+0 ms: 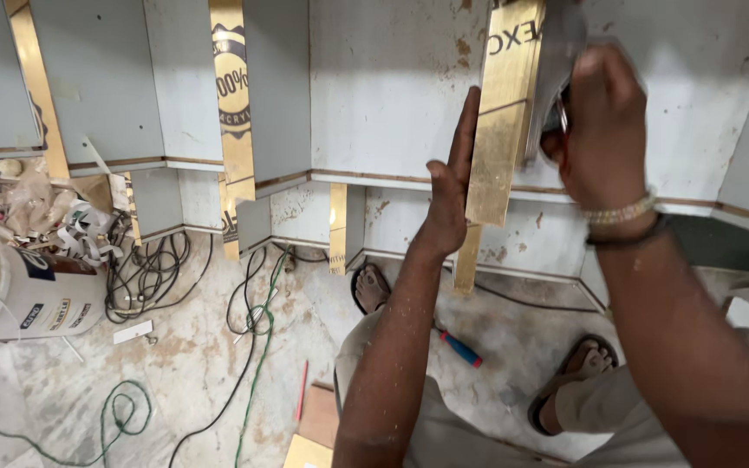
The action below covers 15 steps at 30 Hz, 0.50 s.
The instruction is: The person scrapes the edges and corners of a white cabinet using a chisel and a scraper. They work on the bottom edges and vertical supports, removing material and debris from the joints.
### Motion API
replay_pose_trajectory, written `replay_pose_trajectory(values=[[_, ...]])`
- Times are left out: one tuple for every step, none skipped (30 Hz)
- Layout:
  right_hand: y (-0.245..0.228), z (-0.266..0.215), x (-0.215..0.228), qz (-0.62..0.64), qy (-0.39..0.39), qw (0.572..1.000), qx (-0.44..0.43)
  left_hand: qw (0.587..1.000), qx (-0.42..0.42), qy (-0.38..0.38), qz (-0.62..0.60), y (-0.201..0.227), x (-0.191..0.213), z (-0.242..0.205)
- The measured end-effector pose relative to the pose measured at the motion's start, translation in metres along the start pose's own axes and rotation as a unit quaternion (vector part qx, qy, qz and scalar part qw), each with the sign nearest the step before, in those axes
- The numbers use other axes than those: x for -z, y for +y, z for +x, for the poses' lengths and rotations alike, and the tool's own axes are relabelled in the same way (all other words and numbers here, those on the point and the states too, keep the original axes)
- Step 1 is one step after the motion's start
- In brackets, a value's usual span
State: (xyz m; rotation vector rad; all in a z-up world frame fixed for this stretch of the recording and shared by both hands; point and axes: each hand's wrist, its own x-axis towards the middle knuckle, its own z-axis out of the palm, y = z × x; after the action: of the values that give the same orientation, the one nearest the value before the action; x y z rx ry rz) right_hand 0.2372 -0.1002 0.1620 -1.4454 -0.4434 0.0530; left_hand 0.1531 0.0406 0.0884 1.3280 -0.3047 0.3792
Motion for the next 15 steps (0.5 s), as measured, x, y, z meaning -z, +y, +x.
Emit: replay_pose_trajectory(values=[[-0.008, 0.007, 0.0, 0.014, -0.027, 0.999, 0.027, 1.0, -0.001, 0.003, 0.005, 0.0, 0.0, 0.001], [-0.011, 0.003, -0.001, 0.009, -0.023, 1.0, 0.016, 1.0, -0.001, 0.006, 0.011, 0.0, 0.0, 0.002], [-0.009, -0.007, -0.001, 0.003, -0.016, 1.0, 0.002, 1.0, 0.001, 0.007, 0.015, -0.002, -0.001, 0.001], [-0.004, -0.018, 0.002, -0.002, -0.009, 1.0, -0.011, 1.0, 0.002, 0.007, 0.014, -0.003, 0.0, -0.002], [0.003, -0.044, 0.007, -0.071, -0.016, 0.997, -0.021, 1.0, 0.004, 0.006, 0.012, -0.006, 0.002, -0.004], [0.01, -0.077, 0.015, -0.139, -0.024, 0.99, -0.031, 1.0, 0.006, 0.005, 0.011, -0.009, 0.003, -0.005], [0.013, -0.108, 0.027, -0.05, -0.021, 0.996, -0.077, 0.998, -0.022, 0.04, 0.048, -0.013, 0.0, -0.01], [0.016, -0.131, 0.041, 0.039, -0.017, 0.992, -0.122, 0.992, -0.05, 0.075, 0.085, -0.017, -0.005, -0.02], [0.022, -0.141, 0.055, 0.052, 0.009, 0.99, -0.129, 0.982, -0.077, 0.116, 0.124, -0.019, -0.01, -0.034], [0.027, -0.148, 0.069, 0.064, 0.035, 0.988, -0.136, 0.974, -0.084, 0.137, 0.158, -0.021, -0.02, -0.049], [0.029, -0.155, 0.084, 0.036, 0.056, 0.99, -0.121, 0.965, -0.094, 0.152, 0.19, -0.023, -0.031, -0.06], [0.028, -0.162, 0.099, 0.008, 0.077, 0.991, -0.106, 0.955, -0.105, 0.166, 0.223, -0.026, -0.04, -0.065], [0.026, -0.169, 0.109, -0.023, 0.093, 0.991, -0.096, 0.946, -0.094, 0.195, 0.242, -0.031, -0.048, -0.067], [0.027, -0.175, 0.115, 0.01, 0.099, 0.991, -0.087, 0.936, -0.083, 0.223, 0.26, -0.037, -0.054, -0.065], [0.03, -0.176, 0.119, 0.044, 0.106, 0.991, -0.073, 0.924, -0.078, 0.25, 0.279, -0.043, -0.058, -0.061]])
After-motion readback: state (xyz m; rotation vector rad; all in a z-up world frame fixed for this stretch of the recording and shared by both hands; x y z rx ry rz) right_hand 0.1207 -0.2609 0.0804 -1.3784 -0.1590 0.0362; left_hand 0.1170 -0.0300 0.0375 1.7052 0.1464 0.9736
